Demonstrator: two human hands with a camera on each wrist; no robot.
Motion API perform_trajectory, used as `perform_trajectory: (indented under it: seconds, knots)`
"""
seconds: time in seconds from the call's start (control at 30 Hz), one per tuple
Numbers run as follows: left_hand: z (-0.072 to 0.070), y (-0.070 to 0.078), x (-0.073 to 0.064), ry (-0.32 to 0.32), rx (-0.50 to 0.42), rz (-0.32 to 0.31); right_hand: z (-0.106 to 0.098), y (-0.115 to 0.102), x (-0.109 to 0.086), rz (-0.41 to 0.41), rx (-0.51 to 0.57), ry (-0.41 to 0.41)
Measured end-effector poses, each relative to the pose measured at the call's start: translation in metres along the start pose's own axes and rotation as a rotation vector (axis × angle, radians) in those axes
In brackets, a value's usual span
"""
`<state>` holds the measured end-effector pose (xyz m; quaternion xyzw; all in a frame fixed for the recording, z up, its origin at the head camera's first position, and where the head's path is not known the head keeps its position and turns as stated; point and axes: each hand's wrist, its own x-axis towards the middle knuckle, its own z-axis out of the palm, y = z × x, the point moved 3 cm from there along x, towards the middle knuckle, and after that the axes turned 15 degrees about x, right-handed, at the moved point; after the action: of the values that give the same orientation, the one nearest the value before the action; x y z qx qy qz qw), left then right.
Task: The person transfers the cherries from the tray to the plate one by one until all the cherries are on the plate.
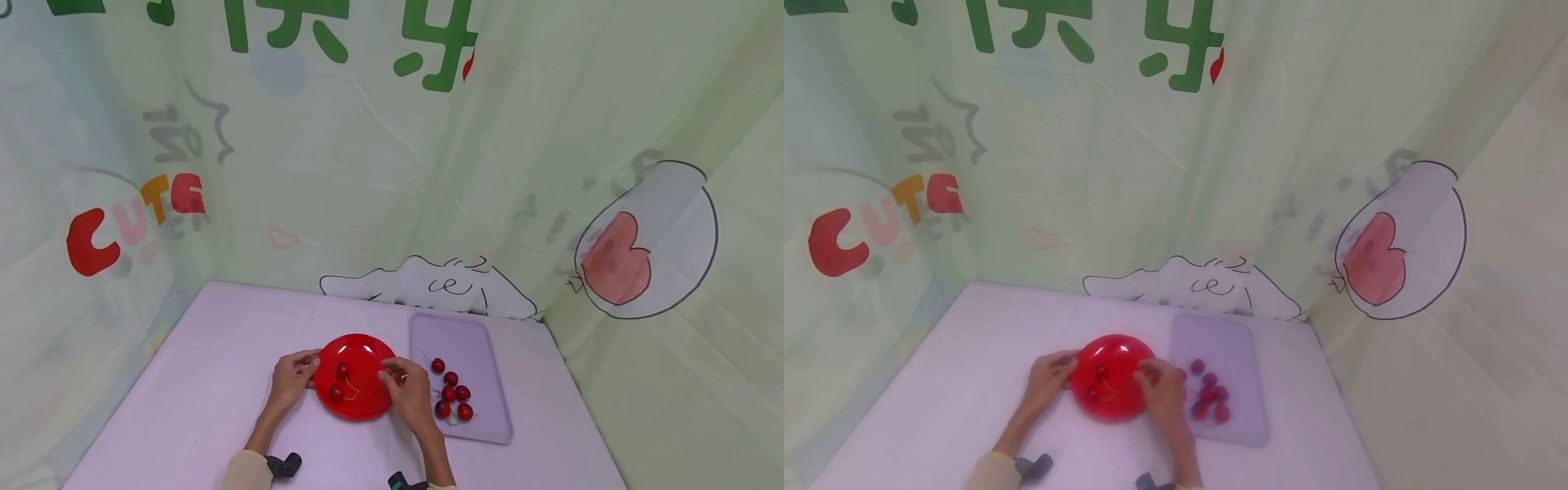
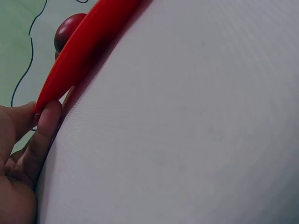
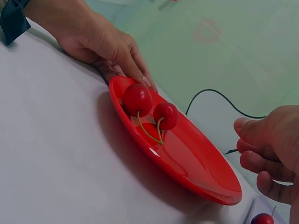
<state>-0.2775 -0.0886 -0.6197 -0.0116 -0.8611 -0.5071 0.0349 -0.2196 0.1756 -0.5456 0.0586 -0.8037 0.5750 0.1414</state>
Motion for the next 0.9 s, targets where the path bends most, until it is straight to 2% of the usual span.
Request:
perform_trajectory:
  seconds: [0.2, 0.53, 0.77, 0.9]
  knots:
    - [0.001, -0.001, 0.000, 0.003, -0.004, 0.002, -0.010, -0.003, 0.000, -0.025, -0.031, 0.024]
    - [0.002, -0.005, 0.003, 0.000, 0.007, -0.008, -0.034, 0.000, 0.001, 0.059, -0.076, 0.099]
    - [0.001, -0.003, 0.003, 0.002, 0.017, -0.024, -0.049, -0.001, 0.004, 0.004, -0.089, 0.130]
    - [0.002, -0.004, 0.002, 0.003, 0.018, -0.027, -0.056, 0.001, 0.003, 0.011, -0.090, 0.147]
